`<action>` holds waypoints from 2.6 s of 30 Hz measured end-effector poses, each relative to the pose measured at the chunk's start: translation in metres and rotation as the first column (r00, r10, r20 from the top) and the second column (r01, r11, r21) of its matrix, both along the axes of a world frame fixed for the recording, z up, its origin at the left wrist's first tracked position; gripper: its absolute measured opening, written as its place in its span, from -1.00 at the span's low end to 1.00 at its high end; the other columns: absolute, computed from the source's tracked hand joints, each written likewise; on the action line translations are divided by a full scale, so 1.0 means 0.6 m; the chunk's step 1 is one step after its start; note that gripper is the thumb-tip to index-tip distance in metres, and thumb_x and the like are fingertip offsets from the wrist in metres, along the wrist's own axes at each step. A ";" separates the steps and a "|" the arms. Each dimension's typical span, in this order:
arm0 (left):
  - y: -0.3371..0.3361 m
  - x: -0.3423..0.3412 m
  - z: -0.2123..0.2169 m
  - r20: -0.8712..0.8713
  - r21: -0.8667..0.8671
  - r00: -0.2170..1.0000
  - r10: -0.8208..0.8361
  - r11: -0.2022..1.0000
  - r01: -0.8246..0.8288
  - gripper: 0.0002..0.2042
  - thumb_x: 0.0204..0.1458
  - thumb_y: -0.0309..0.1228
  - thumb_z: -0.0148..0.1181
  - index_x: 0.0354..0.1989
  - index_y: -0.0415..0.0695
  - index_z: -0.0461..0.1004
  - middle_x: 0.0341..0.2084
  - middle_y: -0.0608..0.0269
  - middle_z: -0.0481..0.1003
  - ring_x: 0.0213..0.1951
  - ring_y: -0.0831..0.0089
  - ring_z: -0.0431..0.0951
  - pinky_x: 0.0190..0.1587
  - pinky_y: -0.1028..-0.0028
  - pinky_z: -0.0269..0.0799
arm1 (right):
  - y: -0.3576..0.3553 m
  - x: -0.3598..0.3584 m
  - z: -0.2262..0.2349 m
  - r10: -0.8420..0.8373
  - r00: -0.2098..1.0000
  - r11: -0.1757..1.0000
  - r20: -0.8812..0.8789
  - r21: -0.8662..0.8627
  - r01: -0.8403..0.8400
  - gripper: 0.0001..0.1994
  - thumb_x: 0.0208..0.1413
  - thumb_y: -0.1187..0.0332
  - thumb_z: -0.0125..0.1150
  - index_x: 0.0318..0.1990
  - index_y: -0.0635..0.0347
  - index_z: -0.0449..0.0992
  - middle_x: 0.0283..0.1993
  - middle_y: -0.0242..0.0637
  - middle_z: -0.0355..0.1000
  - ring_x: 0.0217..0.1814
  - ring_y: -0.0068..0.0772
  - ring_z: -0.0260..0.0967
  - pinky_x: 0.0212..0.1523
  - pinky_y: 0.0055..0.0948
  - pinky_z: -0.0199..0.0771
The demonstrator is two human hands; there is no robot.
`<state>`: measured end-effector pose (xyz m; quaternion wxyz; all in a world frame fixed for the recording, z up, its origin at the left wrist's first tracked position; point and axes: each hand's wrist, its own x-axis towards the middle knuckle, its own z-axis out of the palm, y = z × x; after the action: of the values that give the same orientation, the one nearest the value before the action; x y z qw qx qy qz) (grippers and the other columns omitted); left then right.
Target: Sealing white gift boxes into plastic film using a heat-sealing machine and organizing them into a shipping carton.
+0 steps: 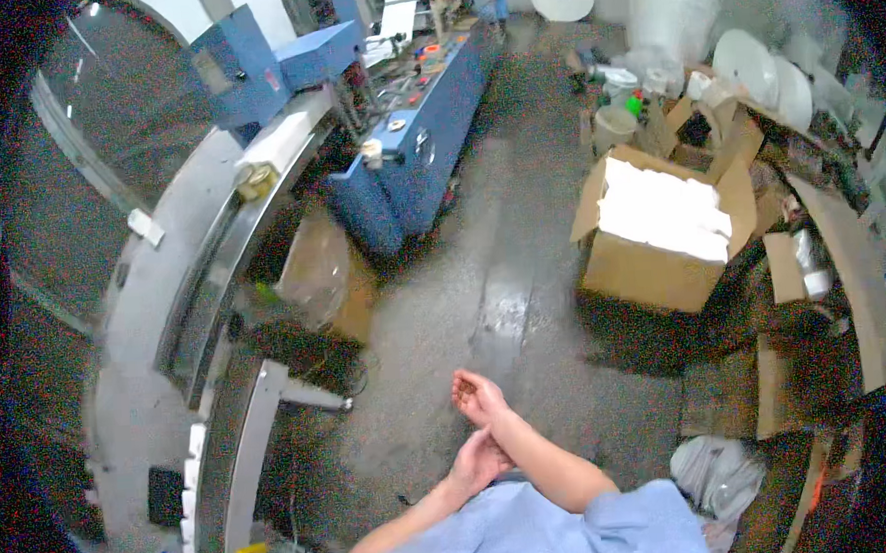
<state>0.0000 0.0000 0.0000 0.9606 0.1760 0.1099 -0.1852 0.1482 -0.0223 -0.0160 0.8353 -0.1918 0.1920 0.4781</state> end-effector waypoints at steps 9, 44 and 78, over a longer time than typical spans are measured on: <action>0.157 0.491 0.077 0.015 0.201 0.965 -0.263 0.946 0.255 -0.70 0.19 -0.37 0.04 0.03 -0.27 0.40 -0.02 0.09 0.49 0.05 0.29 0.49 0.15 0.24 0.39 | 0.080 0.500 0.049 -0.198 0.971 0.973 0.134 -0.091 0.211 -0.86 0.27 0.33 0.09 -0.23 0.16 0.54 -0.33 -0.35 0.54 -0.29 -0.43 0.49 -0.22 -0.40 0.53; 0.798 1.202 -0.005 -0.681 0.670 0.390 0.619 0.742 -0.007 -0.77 0.21 -0.45 0.09 -0.02 -0.30 0.47 -0.23 0.15 0.58 -0.25 0.44 0.59 -0.19 0.55 0.49 | 1.057 2.040 -0.157 0.660 0.196 0.465 0.725 -0.600 0.651 -0.58 -0.12 0.23 0.40 -0.08 0.17 0.56 -0.32 -0.19 0.49 -0.25 -0.12 0.49 -0.19 -0.22 0.48; 0.725 1.148 -0.021 -0.507 0.772 0.418 0.754 0.613 -0.168 -0.66 0.25 -0.31 0.08 0.12 -0.23 0.41 -0.12 0.17 0.56 -0.13 0.38 0.56 -0.07 0.36 0.49 | 0.947 1.870 -0.130 0.552 0.208 0.605 0.808 -0.559 0.566 -0.56 0.06 0.25 0.29 0.05 0.31 0.46 -0.44 -0.30 0.48 -0.39 -0.50 0.43 -0.33 -0.41 0.45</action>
<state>0.6890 0.4351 -0.0126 0.6944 0.3332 0.6304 0.0974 1.2705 0.5458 -0.0942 0.5711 -0.7931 -0.1898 0.0942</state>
